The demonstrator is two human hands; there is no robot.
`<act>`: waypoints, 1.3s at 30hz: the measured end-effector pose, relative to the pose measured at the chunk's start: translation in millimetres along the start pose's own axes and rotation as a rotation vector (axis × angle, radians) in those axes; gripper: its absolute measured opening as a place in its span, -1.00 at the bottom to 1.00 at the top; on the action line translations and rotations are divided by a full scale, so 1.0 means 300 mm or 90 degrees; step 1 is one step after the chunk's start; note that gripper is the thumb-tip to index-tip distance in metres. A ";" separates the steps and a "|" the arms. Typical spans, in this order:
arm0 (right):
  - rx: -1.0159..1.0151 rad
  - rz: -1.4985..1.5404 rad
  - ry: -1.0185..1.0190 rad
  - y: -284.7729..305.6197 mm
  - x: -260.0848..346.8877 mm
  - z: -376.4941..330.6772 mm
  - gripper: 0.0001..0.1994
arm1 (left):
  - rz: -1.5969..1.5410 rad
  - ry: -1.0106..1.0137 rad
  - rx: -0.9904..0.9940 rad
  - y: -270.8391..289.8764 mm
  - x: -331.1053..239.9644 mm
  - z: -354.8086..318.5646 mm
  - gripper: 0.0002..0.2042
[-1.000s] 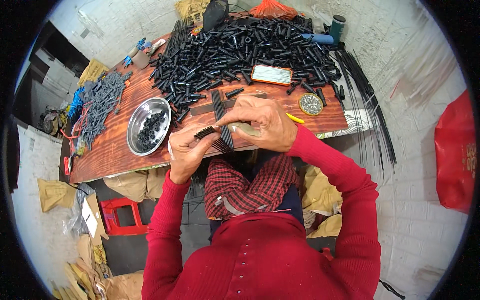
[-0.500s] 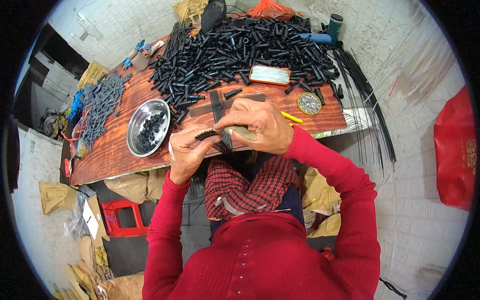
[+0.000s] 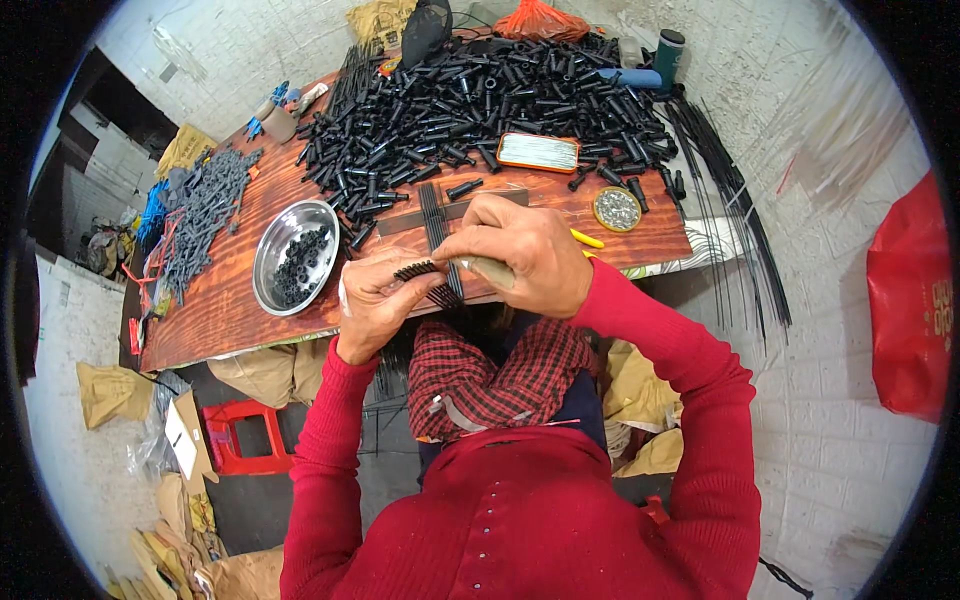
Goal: Assembling bundles of black rods by fitting plastic connectors onto the ends.
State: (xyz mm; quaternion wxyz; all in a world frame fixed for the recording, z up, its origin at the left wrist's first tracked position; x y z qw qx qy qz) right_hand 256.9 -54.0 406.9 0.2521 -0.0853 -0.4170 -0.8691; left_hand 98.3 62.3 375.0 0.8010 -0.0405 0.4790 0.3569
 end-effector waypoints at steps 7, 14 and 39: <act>0.031 0.098 0.007 -0.016 -0.028 0.001 -0.75 | -0.006 -0.008 0.019 -0.004 0.006 0.011 -0.88; -0.034 0.018 -0.006 -0.017 -0.006 0.006 -0.77 | -0.003 -0.012 0.017 -0.005 0.002 0.012 -0.88; -0.032 -0.050 0.027 -0.010 0.023 0.021 -0.74 | 0.004 -0.023 0.045 -0.011 0.016 0.026 -0.79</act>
Point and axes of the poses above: each hand's wrist, its own z-axis towards the middle knuckle, its own y-axis out of the back of the hand, x = y × z, the point moved 4 cm from there along z, towards the middle knuckle, and after that the axes turned 12 degrees about -z, right-handed, at the moved point
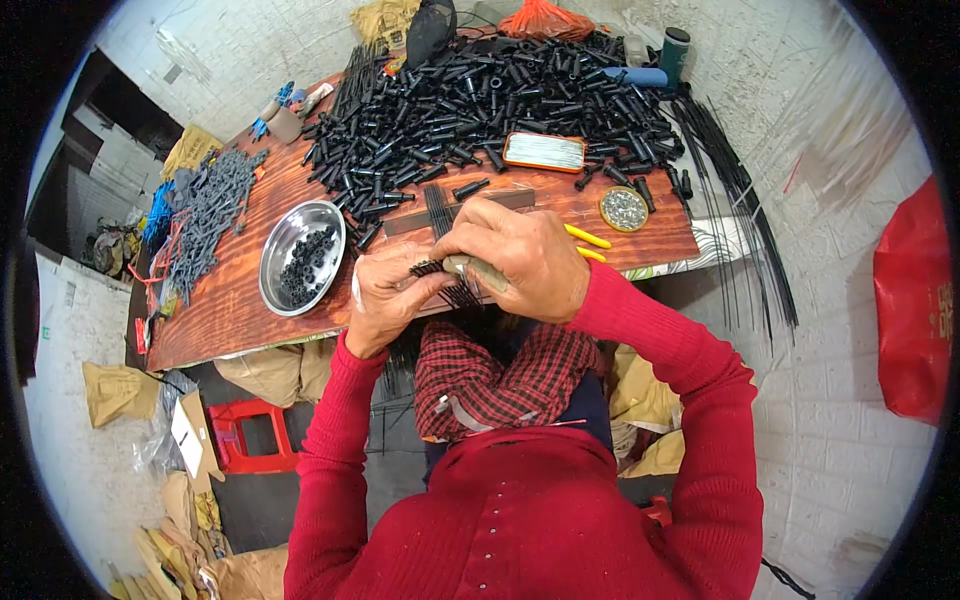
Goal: Assembling bundles of black rods by fitting plastic connectors onto the ends.
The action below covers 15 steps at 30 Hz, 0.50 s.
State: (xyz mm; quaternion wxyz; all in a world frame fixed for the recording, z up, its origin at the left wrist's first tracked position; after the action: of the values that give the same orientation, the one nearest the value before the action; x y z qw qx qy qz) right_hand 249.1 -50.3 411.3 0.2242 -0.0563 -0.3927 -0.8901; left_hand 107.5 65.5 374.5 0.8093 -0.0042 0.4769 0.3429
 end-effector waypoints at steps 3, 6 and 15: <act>0.004 0.019 0.001 -0.005 -0.009 -0.001 -0.68 | 0.000 -0.020 -0.010 0.004 0.010 -0.001 -0.80; 0.009 0.010 -0.001 -0.003 -0.005 0.004 -0.63 | -0.004 -0.022 -0.014 0.005 0.004 -0.005 -0.81; 0.021 -0.074 0.010 0.005 0.037 -0.001 -0.63 | -0.011 -0.011 -0.016 0.015 0.007 -0.028 -0.80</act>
State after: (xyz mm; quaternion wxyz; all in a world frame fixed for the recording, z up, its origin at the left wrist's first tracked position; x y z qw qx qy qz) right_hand 240.0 -55.3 415.1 0.1762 -0.0227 -0.4084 -0.8954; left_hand 99.2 67.3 369.6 0.8162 -0.0157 0.4658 0.3415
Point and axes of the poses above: each hand's wrist, its own z-axis towards the middle knuckle, its own y-axis out of the back of the hand, x = y × z, the point moved 4 cm from there along z, towards the middle knuckle, and after that the axes turned 12 degrees about -z, right-handed, at the moved point
